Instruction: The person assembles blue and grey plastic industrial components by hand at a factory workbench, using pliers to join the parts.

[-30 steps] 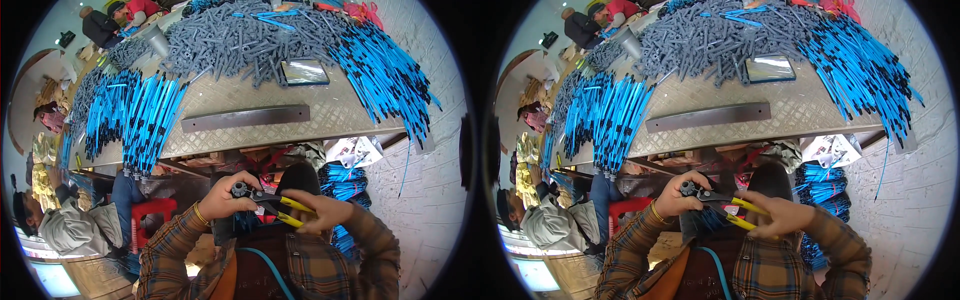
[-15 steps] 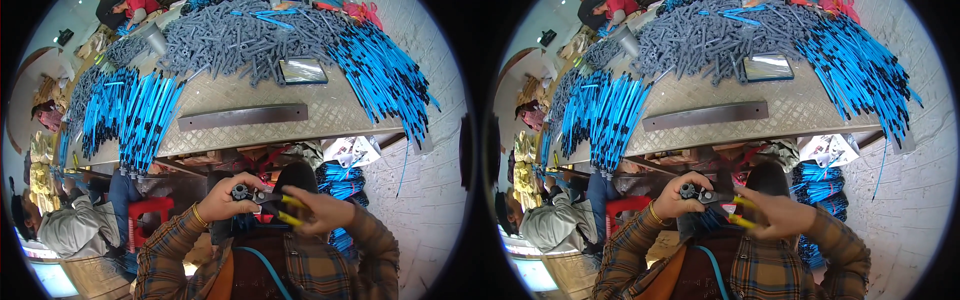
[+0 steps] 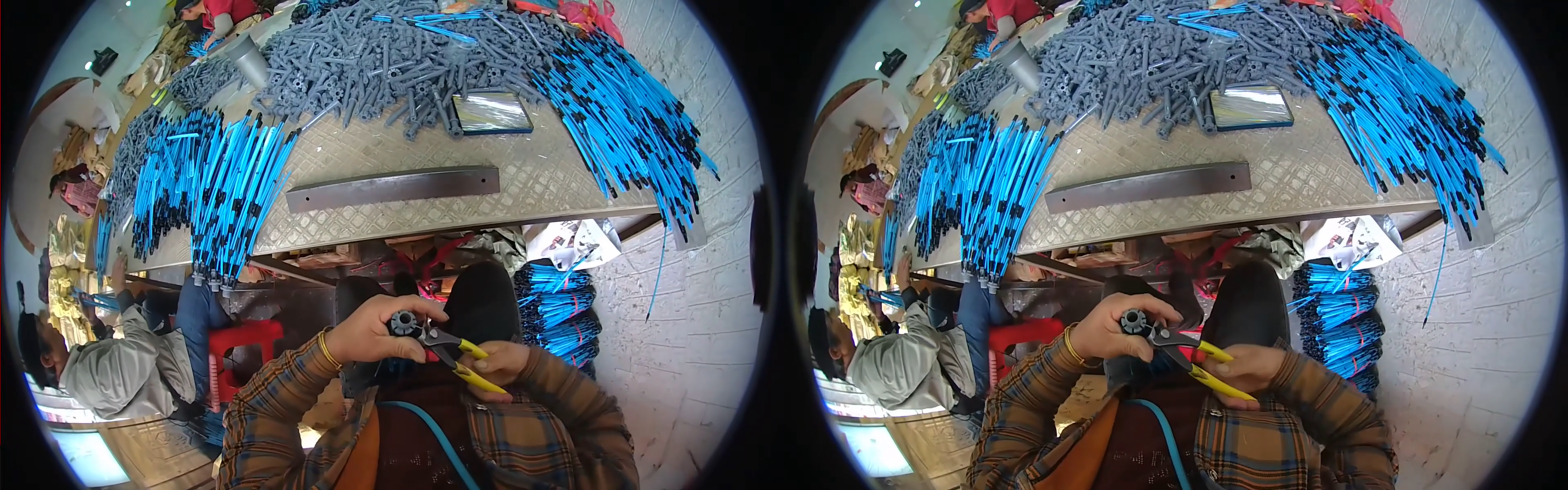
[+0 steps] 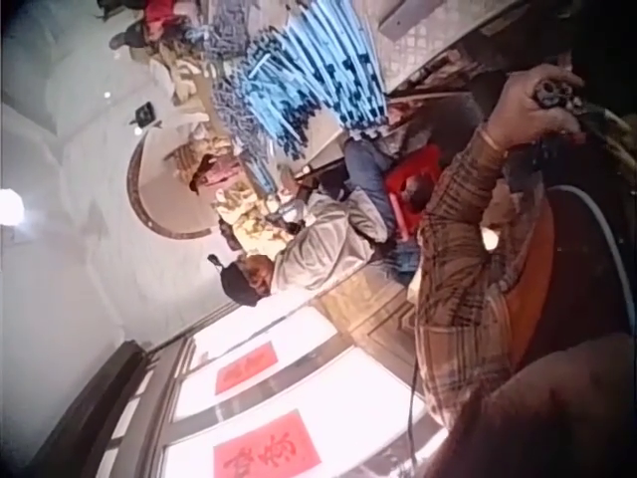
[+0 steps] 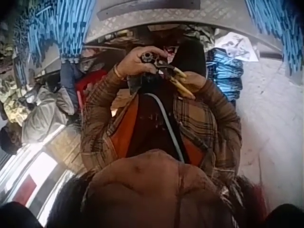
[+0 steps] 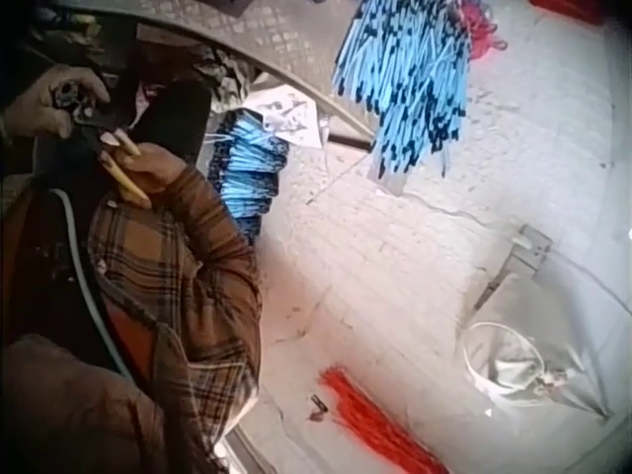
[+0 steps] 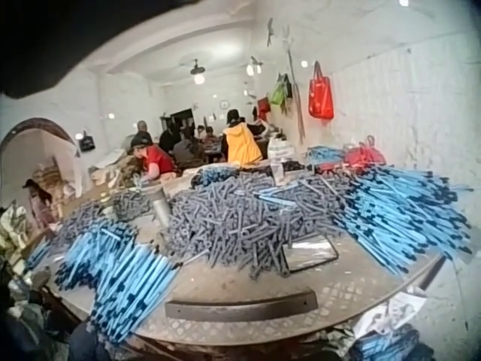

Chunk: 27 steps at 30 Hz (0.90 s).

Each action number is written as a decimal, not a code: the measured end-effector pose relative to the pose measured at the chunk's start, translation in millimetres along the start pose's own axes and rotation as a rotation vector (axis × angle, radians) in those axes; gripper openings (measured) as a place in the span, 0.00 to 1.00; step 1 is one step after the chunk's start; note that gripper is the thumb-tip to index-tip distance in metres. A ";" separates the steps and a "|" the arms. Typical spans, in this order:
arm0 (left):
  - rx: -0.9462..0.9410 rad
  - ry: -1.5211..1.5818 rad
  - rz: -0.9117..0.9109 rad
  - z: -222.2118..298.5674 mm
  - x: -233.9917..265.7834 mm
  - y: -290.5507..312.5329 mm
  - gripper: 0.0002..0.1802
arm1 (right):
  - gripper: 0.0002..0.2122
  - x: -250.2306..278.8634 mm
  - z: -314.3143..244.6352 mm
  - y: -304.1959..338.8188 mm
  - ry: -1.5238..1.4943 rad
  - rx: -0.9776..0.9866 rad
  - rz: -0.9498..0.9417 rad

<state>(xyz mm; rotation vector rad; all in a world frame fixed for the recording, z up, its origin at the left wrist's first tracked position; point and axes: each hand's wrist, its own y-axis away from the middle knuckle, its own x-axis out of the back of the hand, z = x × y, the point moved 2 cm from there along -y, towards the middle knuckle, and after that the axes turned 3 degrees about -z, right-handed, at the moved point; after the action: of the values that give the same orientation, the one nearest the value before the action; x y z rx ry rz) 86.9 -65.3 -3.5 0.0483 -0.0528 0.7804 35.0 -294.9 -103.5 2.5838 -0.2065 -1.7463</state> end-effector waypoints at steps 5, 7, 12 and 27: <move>0.039 0.024 0.010 1.4 -1.3 -1.9 0.29 | 0.15 -47.8 -66.5 20.4 0.242 -0.202 0.177; 0.036 0.021 0.010 3.1 -3.4 -2.3 0.29 | 0.15 -63.2 -82.2 22.9 0.325 -0.223 0.243; 0.027 0.001 0.004 7.1 -6.0 -0.4 0.27 | 0.13 -71.1 -96.0 27.3 0.427 -0.264 0.280; 0.021 -0.084 0.046 12.5 -1.2 -2.4 0.17 | 0.17 -87.1 -102.0 19.2 0.908 -0.339 0.397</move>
<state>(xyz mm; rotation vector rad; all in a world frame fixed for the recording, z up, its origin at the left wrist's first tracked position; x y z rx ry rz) 87.4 -68.6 8.8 0.0997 -0.1259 0.8246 95.5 -309.8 16.9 2.5379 -0.3216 -0.3615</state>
